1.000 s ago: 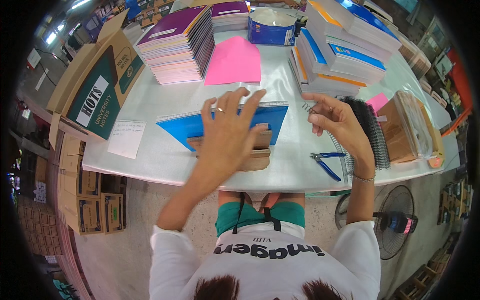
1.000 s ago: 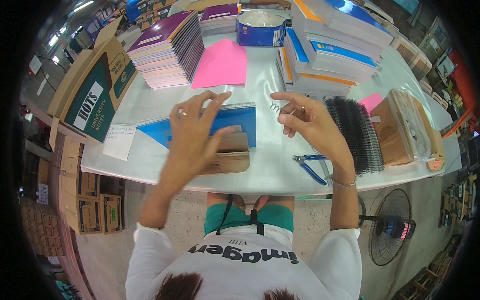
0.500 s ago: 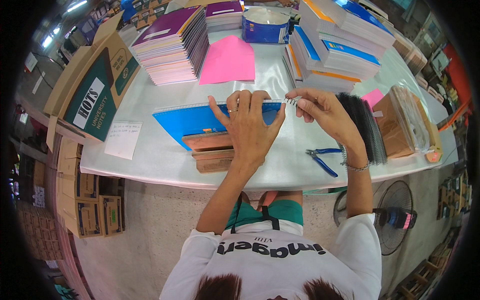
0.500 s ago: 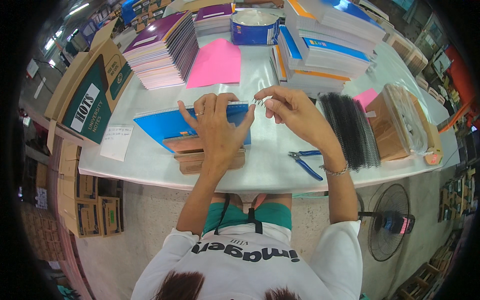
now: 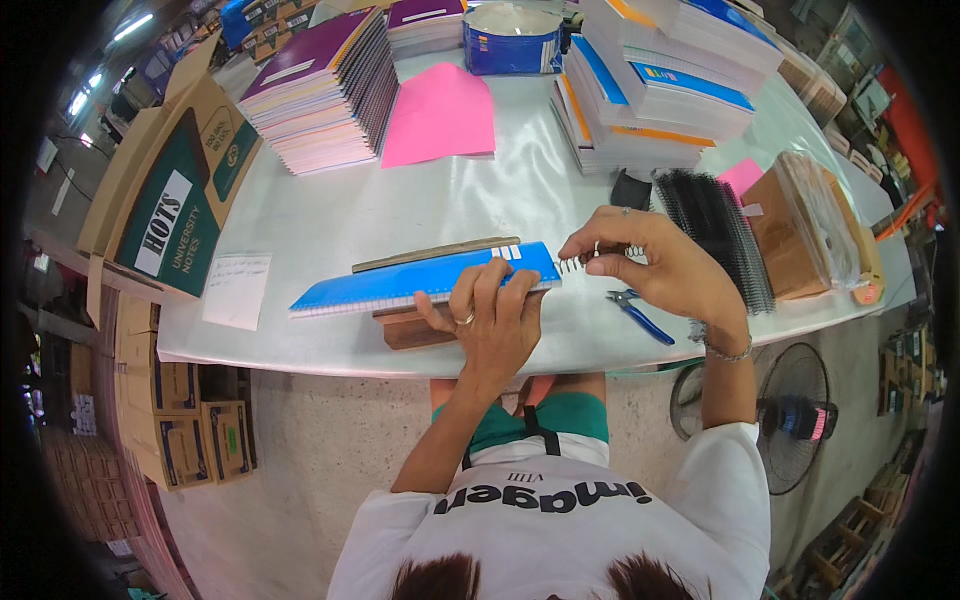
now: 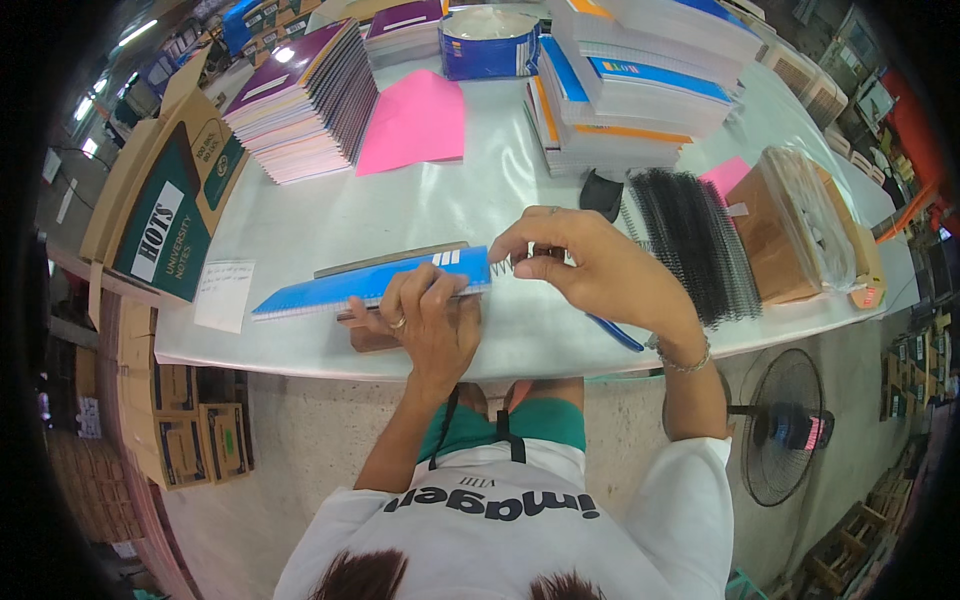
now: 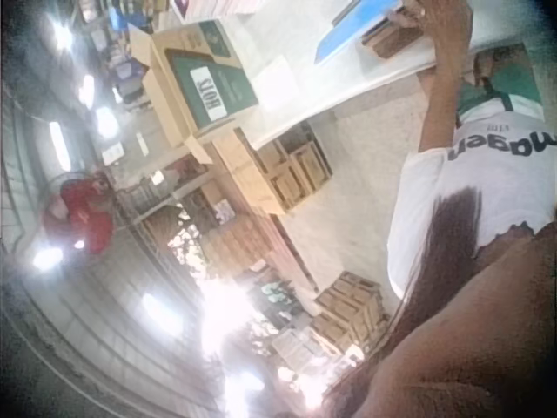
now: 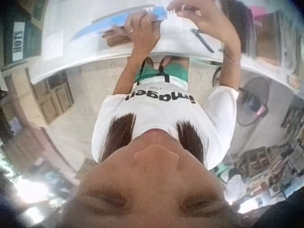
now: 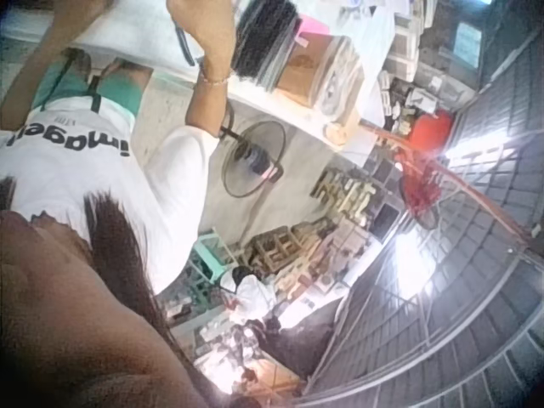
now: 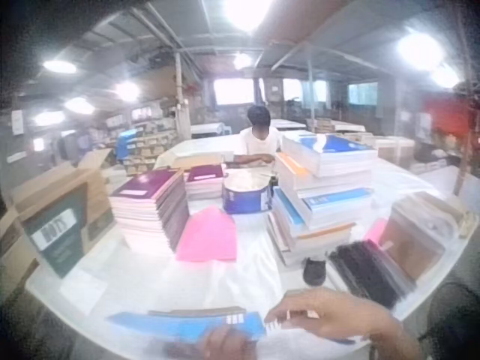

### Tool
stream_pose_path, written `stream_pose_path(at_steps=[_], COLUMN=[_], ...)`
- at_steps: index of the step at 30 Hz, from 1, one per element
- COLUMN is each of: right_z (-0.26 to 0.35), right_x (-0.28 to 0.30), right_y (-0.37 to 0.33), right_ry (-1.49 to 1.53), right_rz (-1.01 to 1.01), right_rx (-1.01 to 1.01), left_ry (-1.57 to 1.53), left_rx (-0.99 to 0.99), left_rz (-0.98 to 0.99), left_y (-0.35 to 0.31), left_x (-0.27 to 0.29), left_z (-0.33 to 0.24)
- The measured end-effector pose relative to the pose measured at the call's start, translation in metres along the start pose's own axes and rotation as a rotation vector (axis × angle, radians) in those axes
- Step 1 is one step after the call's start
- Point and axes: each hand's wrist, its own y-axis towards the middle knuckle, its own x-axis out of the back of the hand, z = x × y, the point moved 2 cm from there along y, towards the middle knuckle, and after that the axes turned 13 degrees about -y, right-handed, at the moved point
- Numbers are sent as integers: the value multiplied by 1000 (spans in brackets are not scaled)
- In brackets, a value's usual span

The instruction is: The person assembles spiral notebooks by placing covers and paper onto a wooden jig, manually threading a plastic spiral coil through the punched holes, and using pliers to trim and crimp the ends of the coil.

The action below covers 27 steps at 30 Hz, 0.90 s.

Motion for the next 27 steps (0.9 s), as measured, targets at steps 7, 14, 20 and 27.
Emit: stream_pose_path(at_steps=[7,14,20,27], right_z=[-1,2,2,-10], right_x=[-10,-12,-3,18], right_y=[-6,-7,3,31], right_ry=[-63,-127,-119,-62], right_rz=[-6,-16,-43,60], right_rx=[101,128,183,189], left_ry=[16,-33,-15,-6], left_rx=[-3,-42,-32,-43], left_rz=[-21,-16,16,95], left_y=[-21,-18,3,48], left_x=[0,3,2,0], left_z=[-1,0,4,5])
